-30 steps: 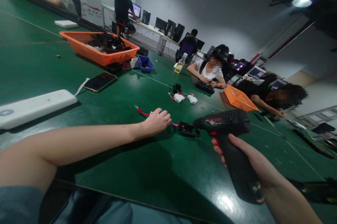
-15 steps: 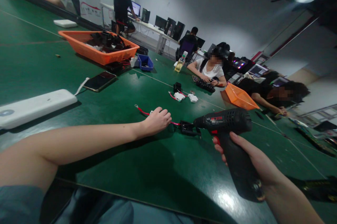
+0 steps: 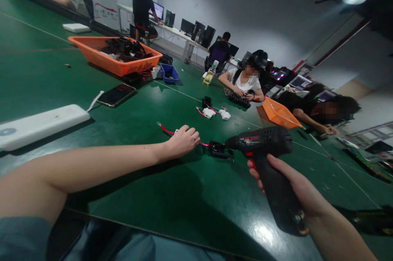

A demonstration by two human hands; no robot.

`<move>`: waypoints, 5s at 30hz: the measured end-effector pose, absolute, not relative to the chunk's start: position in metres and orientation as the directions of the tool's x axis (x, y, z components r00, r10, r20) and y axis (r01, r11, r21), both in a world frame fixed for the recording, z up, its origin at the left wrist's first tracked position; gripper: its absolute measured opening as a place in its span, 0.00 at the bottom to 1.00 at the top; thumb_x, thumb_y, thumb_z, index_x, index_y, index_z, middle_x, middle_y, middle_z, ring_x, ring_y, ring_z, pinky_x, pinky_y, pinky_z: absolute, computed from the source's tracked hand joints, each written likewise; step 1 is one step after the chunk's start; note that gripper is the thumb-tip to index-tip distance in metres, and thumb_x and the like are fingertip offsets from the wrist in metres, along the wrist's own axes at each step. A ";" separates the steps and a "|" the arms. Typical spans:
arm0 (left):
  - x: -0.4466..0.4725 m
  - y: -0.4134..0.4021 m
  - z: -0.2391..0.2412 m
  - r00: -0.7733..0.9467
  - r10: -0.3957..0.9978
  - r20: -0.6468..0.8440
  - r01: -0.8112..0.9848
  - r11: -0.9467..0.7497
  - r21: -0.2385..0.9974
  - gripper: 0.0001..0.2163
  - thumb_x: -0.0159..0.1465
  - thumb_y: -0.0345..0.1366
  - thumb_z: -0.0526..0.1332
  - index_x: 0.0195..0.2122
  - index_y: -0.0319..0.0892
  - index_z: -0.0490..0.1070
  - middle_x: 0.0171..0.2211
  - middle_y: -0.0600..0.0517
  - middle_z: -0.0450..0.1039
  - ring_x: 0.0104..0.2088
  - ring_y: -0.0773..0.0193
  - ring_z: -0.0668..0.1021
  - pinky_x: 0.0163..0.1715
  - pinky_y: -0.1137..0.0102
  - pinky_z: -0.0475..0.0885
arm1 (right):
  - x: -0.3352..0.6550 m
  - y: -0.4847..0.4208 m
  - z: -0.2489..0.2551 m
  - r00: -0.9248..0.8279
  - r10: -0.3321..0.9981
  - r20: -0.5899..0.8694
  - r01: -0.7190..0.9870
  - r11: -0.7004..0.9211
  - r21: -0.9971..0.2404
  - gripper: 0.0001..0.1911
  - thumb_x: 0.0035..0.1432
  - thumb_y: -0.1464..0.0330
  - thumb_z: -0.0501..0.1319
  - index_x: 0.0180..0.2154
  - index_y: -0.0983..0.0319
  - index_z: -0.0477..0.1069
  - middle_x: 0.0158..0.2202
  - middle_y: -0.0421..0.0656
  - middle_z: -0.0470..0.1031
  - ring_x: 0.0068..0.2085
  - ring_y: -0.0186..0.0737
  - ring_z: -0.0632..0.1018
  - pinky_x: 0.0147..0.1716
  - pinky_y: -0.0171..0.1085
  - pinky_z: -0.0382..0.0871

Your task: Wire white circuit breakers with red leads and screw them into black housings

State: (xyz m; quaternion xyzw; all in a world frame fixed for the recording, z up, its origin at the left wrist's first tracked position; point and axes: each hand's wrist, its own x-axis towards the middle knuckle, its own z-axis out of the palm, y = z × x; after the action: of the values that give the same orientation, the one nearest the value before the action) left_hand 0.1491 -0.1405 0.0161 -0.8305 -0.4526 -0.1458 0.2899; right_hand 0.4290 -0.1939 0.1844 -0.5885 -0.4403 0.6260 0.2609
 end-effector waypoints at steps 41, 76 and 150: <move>0.166 -0.139 0.027 0.570 0.688 0.450 0.820 -0.440 -0.366 0.10 0.71 0.36 0.54 0.35 0.42 0.72 0.34 0.48 0.72 0.39 0.57 0.72 0.41 0.61 0.62 | 0.458 -0.189 0.180 -0.368 0.824 -0.431 0.203 -0.381 -0.902 0.22 0.60 0.51 0.62 0.35 0.66 0.76 0.30 0.44 0.76 0.26 0.31 0.74 0.24 0.29 0.68; 0.176 -0.140 0.031 0.635 0.666 0.392 0.766 -0.474 -0.435 0.09 0.70 0.35 0.54 0.40 0.41 0.74 0.40 0.46 0.76 0.45 0.55 0.74 0.48 0.60 0.65 | 0.551 -0.083 0.063 -0.046 0.982 0.182 0.987 0.073 -0.145 0.25 0.56 0.48 0.57 0.40 0.64 0.71 0.35 0.51 0.78 0.33 0.50 0.78 0.30 0.41 0.66; 0.171 -0.145 0.037 0.641 0.529 0.556 0.763 -0.520 -0.385 0.08 0.68 0.35 0.58 0.44 0.41 0.74 0.42 0.46 0.77 0.51 0.49 0.75 0.60 0.45 0.59 | 0.491 -0.124 0.045 -0.490 0.779 0.390 0.659 0.625 -0.419 0.18 0.65 0.61 0.58 0.54 0.61 0.67 0.45 0.47 0.76 0.41 0.43 0.77 0.44 0.44 0.73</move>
State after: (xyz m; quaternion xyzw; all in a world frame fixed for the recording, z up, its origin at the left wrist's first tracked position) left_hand 0.1709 -0.1450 0.0374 -0.8511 -0.3794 -0.1882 0.3102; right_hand 0.4911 -0.1235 0.0446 -0.4197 -0.8565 0.1074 0.2805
